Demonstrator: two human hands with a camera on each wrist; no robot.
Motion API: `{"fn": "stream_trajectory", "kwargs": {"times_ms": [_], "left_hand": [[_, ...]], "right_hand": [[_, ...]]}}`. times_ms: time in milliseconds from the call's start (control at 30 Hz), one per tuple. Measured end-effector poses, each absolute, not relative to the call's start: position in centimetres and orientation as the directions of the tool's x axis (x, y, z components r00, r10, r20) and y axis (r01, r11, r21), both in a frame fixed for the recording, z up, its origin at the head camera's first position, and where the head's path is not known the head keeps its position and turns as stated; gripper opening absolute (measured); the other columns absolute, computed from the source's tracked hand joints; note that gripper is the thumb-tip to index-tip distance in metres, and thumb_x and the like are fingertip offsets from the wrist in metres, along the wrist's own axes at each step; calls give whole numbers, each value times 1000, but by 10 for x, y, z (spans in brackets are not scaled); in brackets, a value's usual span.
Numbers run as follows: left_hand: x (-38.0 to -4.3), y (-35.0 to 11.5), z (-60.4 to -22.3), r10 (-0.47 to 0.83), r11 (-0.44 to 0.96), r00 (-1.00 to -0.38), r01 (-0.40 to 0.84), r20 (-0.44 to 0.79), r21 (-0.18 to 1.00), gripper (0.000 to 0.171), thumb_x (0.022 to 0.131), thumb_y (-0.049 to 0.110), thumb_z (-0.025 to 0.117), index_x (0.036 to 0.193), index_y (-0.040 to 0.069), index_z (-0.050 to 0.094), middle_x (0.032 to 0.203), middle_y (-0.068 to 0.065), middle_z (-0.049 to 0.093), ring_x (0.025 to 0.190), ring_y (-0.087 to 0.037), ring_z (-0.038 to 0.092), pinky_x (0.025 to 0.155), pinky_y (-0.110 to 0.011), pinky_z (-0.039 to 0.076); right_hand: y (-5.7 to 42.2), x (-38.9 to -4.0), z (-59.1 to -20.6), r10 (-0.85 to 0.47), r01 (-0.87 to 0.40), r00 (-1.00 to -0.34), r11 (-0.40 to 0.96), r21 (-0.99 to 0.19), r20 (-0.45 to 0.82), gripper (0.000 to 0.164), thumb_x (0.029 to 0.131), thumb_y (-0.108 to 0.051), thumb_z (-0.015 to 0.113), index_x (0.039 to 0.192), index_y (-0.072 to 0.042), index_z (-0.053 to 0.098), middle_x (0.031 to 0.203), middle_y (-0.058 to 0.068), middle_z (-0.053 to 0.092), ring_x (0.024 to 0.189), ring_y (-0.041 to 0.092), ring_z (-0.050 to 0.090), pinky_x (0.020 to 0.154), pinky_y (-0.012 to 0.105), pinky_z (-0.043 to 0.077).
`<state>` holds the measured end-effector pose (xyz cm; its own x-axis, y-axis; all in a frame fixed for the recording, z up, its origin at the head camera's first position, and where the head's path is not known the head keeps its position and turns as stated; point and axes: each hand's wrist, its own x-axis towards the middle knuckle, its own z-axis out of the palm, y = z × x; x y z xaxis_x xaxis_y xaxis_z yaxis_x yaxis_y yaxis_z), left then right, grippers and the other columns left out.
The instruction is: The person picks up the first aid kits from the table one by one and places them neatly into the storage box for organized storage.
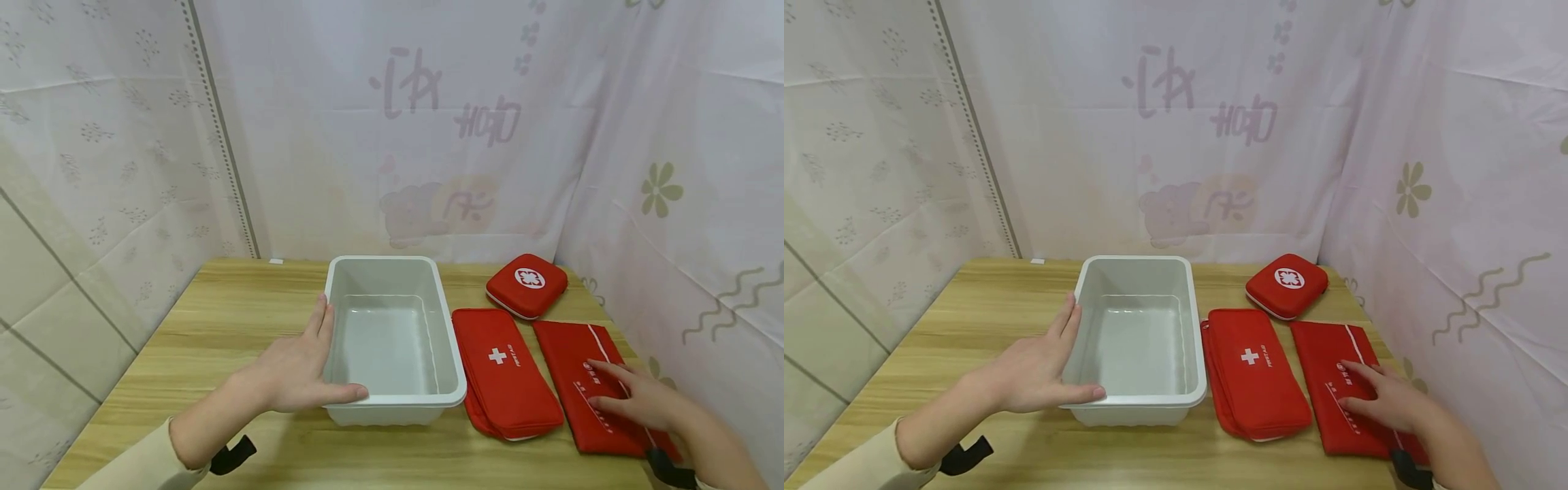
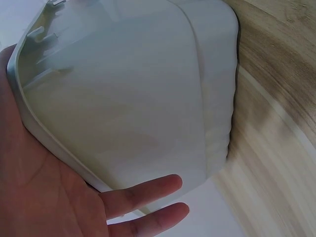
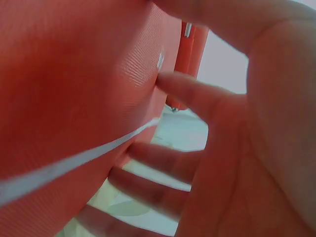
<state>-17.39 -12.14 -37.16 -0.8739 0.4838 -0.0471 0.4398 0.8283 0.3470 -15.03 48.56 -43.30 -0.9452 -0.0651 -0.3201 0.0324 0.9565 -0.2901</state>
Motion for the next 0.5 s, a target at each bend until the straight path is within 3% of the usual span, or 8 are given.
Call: {"fn": "stream_trajectory", "kwargs": {"times_ms": [200, 367, 500], "left_hand": [[-174, -121, -372, 488, 827, -871, 445, -47, 345, 148, 83, 94, 62, 174, -6, 1, 182, -27, -10, 92, -33, 77, 86, -50, 62], [-174, -122, -372, 485, 829, -873, 439, -54, 347, 148, 83, 95, 62, 174, -6, 1, 183, -26, -10, 95, -35, 77, 88, -51, 63], [-174, -122, -371, 481, 831, -875, 433, -59, 350, 148, 83, 95, 62, 174, -6, 2, 183, -25, -11, 90, -33, 77, 88, -51, 62]], "right_hand": [[485, -147, -436, -2, 73, -944, 974, -216, -329, 94, 99, -65, 70, 159, 2, 45, 138, 60, 38, 111, 65, 53, 86, 74, 54], [486, -147, -437, 2, 65, -956, 977, -205, -293, 91, 99, -64, 70, 157, 2, 47, 133, 58, 40, 107, 64, 52, 84, 72, 55], [491, -153, -439, 26, 96, -956, 969, -226, -293, 98, 100, -67, 68, 156, 10, 43, 134, 58, 35, 109, 64, 49, 87, 70, 55]]}}
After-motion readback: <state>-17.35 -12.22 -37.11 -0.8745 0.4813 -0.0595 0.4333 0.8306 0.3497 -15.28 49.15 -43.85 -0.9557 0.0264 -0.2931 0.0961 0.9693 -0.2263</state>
